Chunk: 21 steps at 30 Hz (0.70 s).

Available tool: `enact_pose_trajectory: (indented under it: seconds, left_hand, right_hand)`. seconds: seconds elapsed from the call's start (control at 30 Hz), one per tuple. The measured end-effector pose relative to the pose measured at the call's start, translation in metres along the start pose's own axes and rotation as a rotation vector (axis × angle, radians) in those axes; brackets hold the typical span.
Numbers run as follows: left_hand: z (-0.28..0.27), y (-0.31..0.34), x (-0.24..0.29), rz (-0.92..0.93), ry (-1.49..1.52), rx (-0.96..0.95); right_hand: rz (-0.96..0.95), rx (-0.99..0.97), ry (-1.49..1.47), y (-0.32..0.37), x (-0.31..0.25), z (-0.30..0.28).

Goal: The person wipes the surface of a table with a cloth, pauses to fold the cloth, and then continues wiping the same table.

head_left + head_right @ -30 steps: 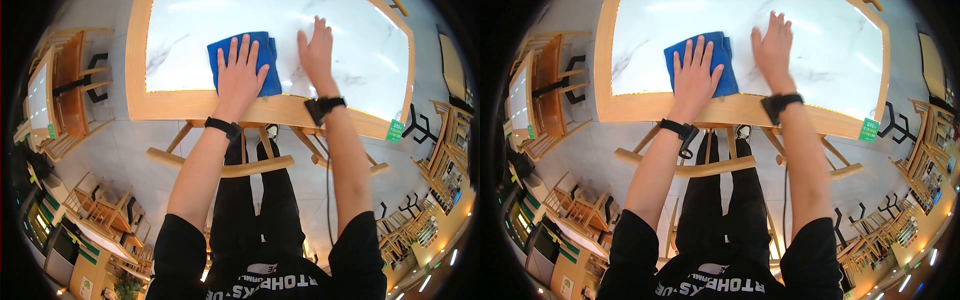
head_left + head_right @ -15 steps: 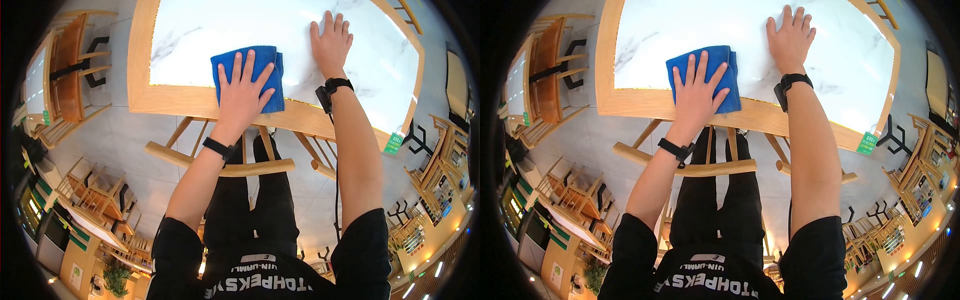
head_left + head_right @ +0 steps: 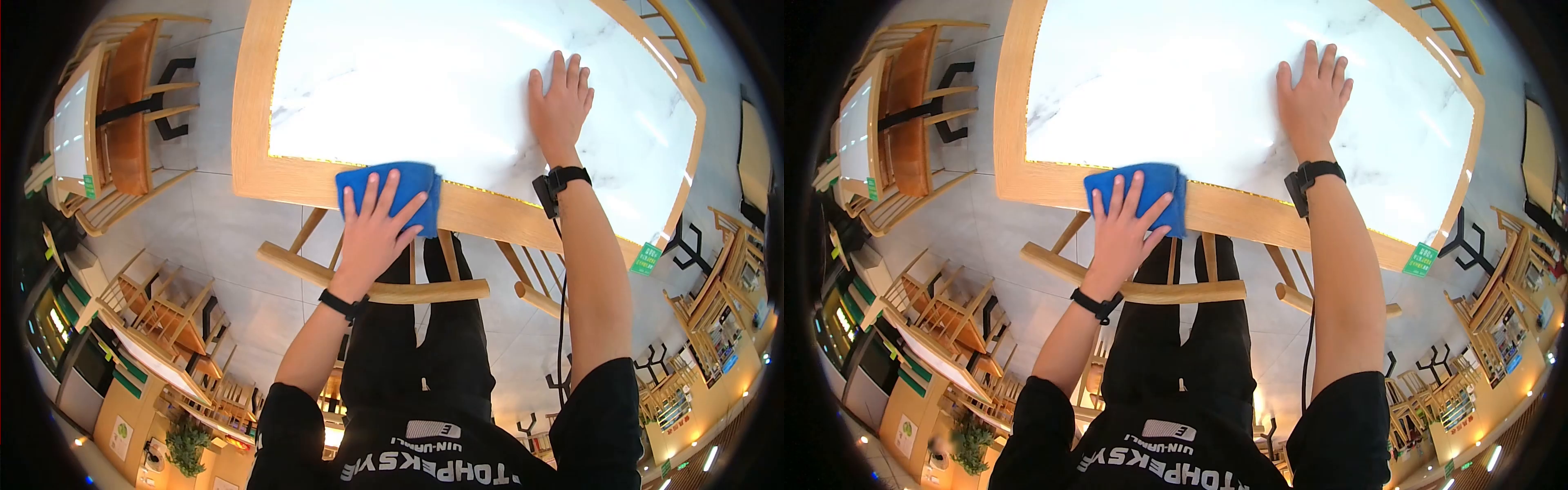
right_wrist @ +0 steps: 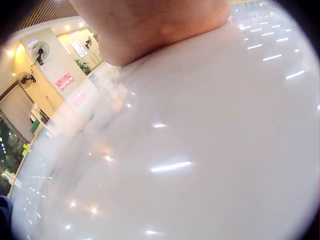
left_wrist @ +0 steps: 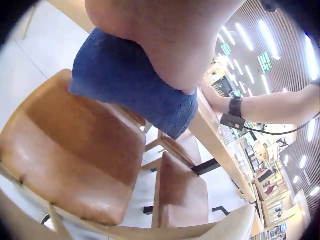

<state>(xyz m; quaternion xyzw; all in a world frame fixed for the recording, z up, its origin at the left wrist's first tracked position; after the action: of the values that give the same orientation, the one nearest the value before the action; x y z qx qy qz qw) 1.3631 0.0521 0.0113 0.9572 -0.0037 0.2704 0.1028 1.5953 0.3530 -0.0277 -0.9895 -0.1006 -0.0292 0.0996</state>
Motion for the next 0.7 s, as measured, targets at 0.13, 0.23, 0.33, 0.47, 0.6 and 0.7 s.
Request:
enact_pose_trajectory:
  seconds: [0.13,0.23,0.33,0.47,0.6,0.7]
  left_hand:
    - [-0.013,0.018,-0.026,-0.046,0.012,-0.012]
    - [-0.016,0.019,-0.026,-0.077,0.028,0.003]
    - [-0.01,0.009,-0.012,-0.161,0.065,0.035]
    - [0.006,0.002,-0.013,-0.207,-0.033,0.058]
    - [-0.002,-0.013,-0.015,-0.189,-0.09,0.063]
    - [-0.013,-0.034,-0.022,-0.135,-0.116,0.053]
  right_hand:
    - [0.006,-0.029,-0.006,0.0,-0.001,-0.002]
    - [0.013,-0.059,0.003,0.001,-0.001,-0.006]
    - [0.017,-0.069,-0.005,0.0,-0.002,-0.007]
    - [0.02,-0.081,-0.008,0.001,-0.003,-0.01]
    - [0.009,-0.072,-0.037,0.001,-0.003,-0.012]
    - [-0.002,-0.078,-0.023,0.001,-0.003,-0.012]
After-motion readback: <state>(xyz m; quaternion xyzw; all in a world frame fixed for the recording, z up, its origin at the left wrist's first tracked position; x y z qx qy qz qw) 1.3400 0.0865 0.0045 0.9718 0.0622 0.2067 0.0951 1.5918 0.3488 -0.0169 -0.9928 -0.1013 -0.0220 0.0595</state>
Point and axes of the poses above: each hand's wrist, its own y-axis away from the middle knuckle, its own z-axis out of the palm, x = y × z, the point moved 3 cm from there along -y, towards the middle knuckle, and after that the axes turned 10 degrees about y, right-handed, at the moved point
